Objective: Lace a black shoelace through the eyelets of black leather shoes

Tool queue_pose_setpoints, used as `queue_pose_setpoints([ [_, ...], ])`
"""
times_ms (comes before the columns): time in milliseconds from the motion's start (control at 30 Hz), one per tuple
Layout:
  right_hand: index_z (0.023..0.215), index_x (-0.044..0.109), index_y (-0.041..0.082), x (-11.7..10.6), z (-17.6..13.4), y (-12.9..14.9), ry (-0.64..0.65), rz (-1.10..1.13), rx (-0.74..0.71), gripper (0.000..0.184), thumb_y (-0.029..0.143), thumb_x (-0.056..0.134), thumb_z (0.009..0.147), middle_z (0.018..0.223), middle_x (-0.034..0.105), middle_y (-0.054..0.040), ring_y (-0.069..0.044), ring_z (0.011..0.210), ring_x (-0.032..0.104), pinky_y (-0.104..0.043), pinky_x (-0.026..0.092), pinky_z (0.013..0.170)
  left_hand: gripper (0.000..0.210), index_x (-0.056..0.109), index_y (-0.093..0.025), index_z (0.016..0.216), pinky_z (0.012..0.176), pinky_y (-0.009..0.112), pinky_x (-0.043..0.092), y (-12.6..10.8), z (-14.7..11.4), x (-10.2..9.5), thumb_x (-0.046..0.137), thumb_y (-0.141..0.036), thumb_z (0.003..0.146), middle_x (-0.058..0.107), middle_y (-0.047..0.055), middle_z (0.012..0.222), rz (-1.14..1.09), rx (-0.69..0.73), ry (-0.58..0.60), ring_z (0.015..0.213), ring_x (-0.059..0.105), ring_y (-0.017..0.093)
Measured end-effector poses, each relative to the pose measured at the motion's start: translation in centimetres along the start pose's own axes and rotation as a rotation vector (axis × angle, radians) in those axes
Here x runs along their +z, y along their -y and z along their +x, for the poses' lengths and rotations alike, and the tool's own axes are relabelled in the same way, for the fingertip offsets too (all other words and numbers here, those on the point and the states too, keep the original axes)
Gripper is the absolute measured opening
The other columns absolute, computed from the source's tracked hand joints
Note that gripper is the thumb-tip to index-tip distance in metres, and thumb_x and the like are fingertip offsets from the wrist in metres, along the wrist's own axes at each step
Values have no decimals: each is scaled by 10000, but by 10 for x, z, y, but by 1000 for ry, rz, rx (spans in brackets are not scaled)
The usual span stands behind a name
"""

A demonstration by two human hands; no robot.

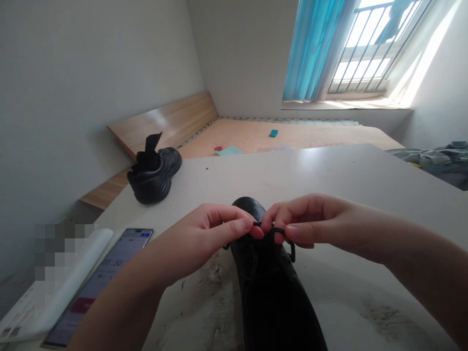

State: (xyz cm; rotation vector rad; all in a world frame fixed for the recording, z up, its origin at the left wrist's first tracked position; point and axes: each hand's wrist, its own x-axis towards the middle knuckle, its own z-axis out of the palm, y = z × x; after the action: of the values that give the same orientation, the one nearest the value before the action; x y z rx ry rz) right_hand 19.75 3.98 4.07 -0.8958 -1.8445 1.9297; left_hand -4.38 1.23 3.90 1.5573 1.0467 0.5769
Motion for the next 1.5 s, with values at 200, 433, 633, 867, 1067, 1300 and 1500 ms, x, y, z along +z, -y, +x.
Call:
queue_pose_setpoints([
  [200,912,763,225,11,1,-7,-212,80,62,224,418,749,799,780,641,-2,-73,656,483,-198,368,576,245,790,-296,957,870,333,474,-6,-4,3,672,-461,820,761,-3,881,145,-112,-49,950,665,245],
  [433,827,732,192,33,5,-19,-483,-30,-78,221,393,747,737,767,697,-32,-145,699,576,-268,448,628,157,768,-256,761,695,263,468,-7,-1,27,736,-409,745,740,-25,756,151,-91,-371,737,649,171],
  [633,787,708,205,44,6,-26,-608,-190,-228,126,330,691,783,706,676,-13,-153,670,578,-279,445,617,242,645,-185,648,649,248,435,4,6,38,774,-381,709,656,-24,661,38,-18,-488,668,578,138],
  [867,809,690,205,44,10,-34,-601,-127,-286,142,345,670,811,748,664,-23,-159,702,582,-289,467,644,234,756,-202,879,718,275,473,14,9,42,758,-394,745,744,20,787,-109,-41,-504,778,648,180],
  [1067,802,699,210,45,11,-32,-620,-205,-316,123,321,652,825,752,665,-17,-157,709,582,-292,457,659,183,769,-204,880,757,277,497,12,7,49,674,-351,827,761,23,823,-117,23,-484,817,672,189],
  [1300,739,635,202,46,11,-34,-672,-260,-322,84,258,647,800,691,616,4,-135,660,540,-269,437,618,204,761,-201,943,837,291,515,9,4,51,618,-319,858,770,44,966,-47,61,-425,924,689,211],
  [1500,785,600,209,48,10,-34,-644,-397,-485,97,143,585,855,737,609,16,-114,693,565,-235,457,631,170,769,-231,914,800,290,546,12,5,54,679,-310,794,779,16,904,-27,64,-566,886,704,210],
])
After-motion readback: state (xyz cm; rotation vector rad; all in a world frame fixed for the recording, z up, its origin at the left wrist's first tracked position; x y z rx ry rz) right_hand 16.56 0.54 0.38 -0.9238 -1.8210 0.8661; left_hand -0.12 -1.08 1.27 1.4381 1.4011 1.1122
